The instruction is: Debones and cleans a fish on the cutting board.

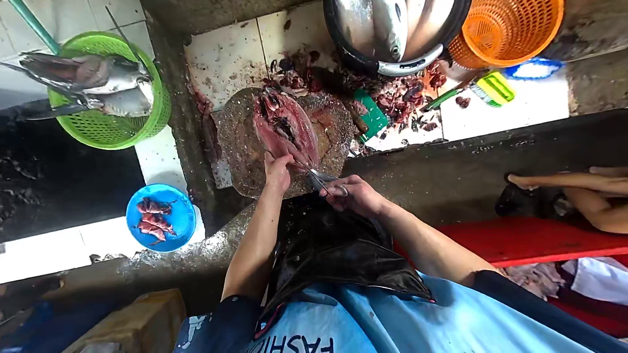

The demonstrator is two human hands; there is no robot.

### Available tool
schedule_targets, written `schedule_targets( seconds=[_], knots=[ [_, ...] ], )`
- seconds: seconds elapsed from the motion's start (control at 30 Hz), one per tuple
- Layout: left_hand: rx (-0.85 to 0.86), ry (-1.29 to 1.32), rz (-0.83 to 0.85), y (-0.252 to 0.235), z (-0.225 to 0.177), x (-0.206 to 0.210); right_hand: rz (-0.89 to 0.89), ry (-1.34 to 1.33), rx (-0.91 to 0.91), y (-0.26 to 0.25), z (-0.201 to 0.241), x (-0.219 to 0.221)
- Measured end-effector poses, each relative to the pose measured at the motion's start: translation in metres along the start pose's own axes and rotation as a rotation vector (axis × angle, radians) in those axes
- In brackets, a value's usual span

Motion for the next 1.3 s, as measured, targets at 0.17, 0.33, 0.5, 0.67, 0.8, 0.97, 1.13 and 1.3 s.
schedule_targets(
  seconds=[0.17, 0.33, 0.5, 0.67, 0.8, 0.97, 1.13, 1.3],
  knots=[
    [0.021, 0.105, 0.023, 0.001, 0.001, 0.005, -0.106, -0.145, 0.051, -0.008, -0.010, 0.008],
    [0.003, 0.140, -0.086, 0.006, 0.005, 0.008, -0.187, 0.066, -0.191, 0.000, -0.009, 0.024],
    [-0.082, 0.210, -0.130, 0.007, 0.013, 0.007, -0.382, 0.241, -0.580, 0.016, 0.017, -0.006],
    [-0.058, 0.241, -0.072, 0.013, 0.010, 0.015, -0.181, 0.107, -0.306, 0.013, 0.007, 0.002],
    [-0.041, 0.240, -0.083, 0.013, 0.009, 0.020, -0.242, 0.040, -0.228, 0.001, -0.002, 0.004],
    [-0.004, 0.260, -0.088, 0.013, 0.009, 0.020, -0.275, 0.005, -0.259, -0.001, -0.010, 0.019],
    [-0.091, 0.287, 0.199, 0.037, 0.008, 0.037, -0.440, 0.247, -0.596, 0.020, 0.014, 0.018],
    [-0.050, 0.144, 0.153, 0.048, 0.010, 0.028, -0.817, 0.185, -0.835, 0.031, 0.072, -0.044]
  ],
)
Point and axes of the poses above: each hand's wrist, its own y-axis away from the middle knuckle, its own x-axis out of the palm, z = x × y, the point moved 8 cm from there along -y, towards the middle knuckle, and after that the axes turned 14 degrees about -z, right-handed, at the moved point
